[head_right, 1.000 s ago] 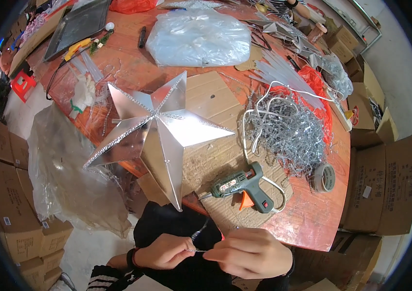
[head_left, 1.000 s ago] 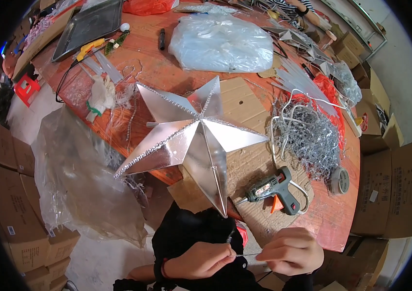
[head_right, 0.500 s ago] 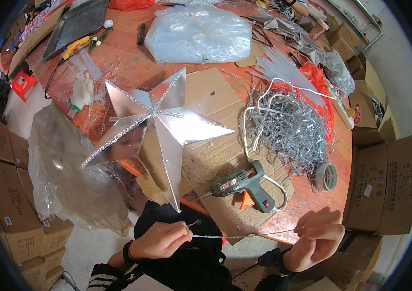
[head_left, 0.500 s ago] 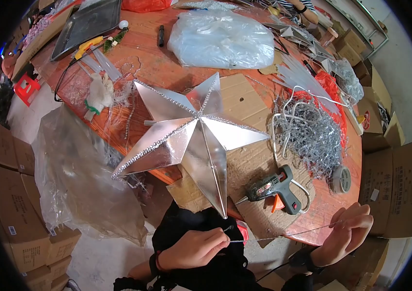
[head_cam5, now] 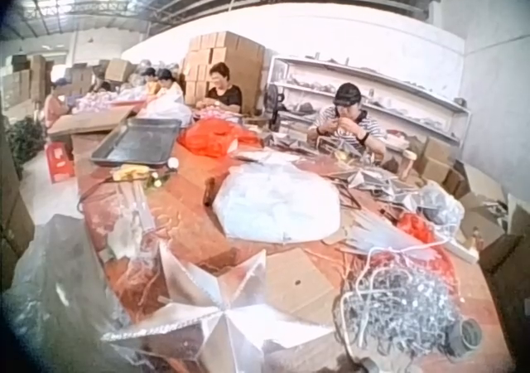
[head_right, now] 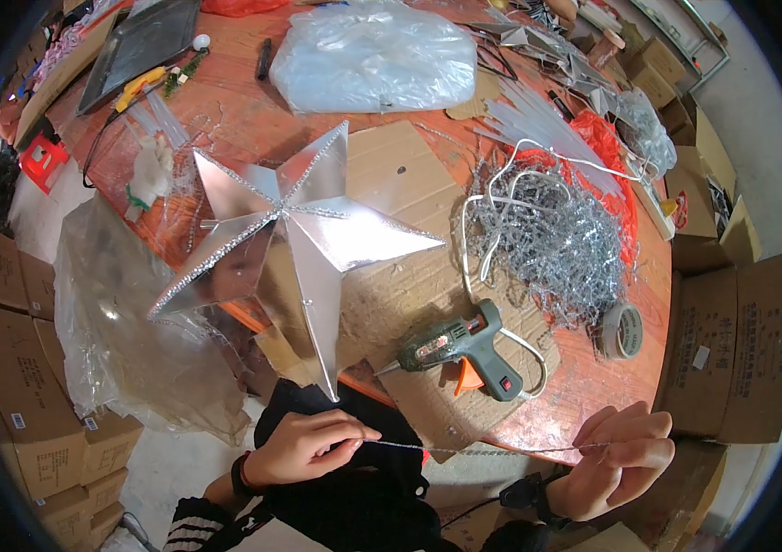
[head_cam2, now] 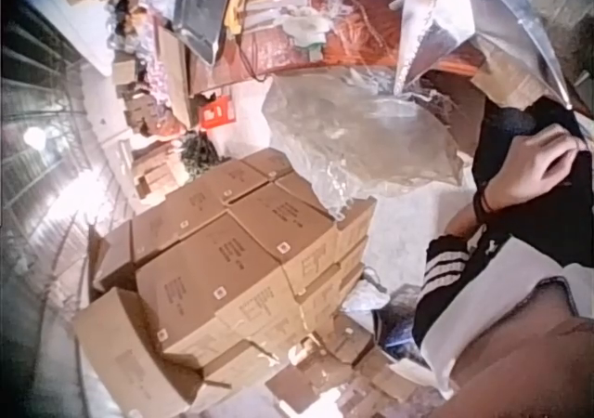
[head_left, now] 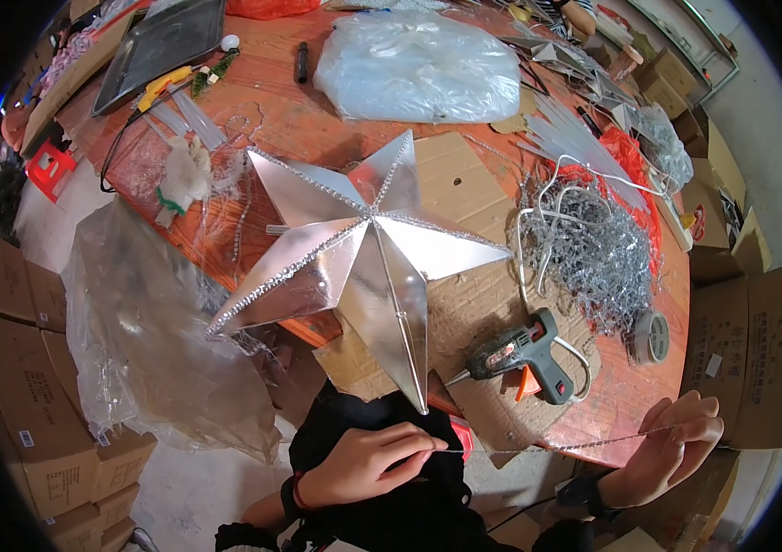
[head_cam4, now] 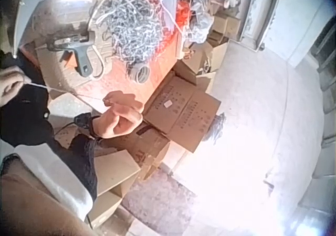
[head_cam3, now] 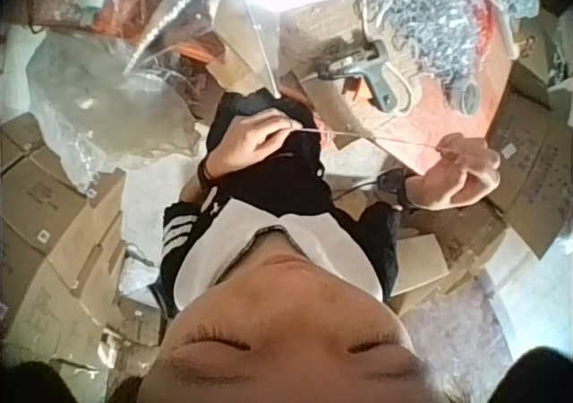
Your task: Assembling large silver decorative stars using a glue gun and silver trim.
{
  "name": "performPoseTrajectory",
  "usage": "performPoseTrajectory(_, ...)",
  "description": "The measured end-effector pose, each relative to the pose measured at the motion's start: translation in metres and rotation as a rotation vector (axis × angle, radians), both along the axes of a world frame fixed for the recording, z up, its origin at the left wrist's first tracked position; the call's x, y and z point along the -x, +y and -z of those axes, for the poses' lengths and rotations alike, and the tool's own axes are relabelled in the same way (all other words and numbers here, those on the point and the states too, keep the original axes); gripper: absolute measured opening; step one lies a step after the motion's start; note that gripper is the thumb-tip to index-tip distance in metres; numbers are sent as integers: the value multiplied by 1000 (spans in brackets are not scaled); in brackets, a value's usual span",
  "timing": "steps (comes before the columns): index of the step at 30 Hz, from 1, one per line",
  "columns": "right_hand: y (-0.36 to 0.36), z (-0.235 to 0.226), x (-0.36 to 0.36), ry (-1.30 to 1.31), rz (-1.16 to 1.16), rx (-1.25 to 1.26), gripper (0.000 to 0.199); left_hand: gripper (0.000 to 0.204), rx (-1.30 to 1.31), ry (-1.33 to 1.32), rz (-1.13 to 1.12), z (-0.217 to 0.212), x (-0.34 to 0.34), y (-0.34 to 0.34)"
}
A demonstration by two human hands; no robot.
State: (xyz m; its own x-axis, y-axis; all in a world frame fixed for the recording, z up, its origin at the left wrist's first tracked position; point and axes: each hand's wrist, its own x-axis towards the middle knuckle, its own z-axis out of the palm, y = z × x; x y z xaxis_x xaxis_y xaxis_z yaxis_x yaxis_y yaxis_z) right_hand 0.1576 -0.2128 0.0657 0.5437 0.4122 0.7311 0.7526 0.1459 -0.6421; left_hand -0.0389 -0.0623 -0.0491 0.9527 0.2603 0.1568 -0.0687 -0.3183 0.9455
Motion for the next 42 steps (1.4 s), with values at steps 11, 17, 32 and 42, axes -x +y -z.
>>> performPoseTrajectory(11, -2, 2, -2, -19, 3, 44, 17, 19, 77, -30, -26, 15, 7, -3)
performPoseTrajectory(17, -7, -1, -9, 58, 97, 5, 3, 17, 179, -157, -10, 6, 5, 0)
performPoseTrajectory(32, -8, 3, -13, -54, 261, 10, 9, 19, 321, -165, -262, 5, 10, -8)
performPoseTrajectory(42, -9, 3, -10, 25, 153, 42, 9, 18, 290, -105, -177, -2, 11, -1)
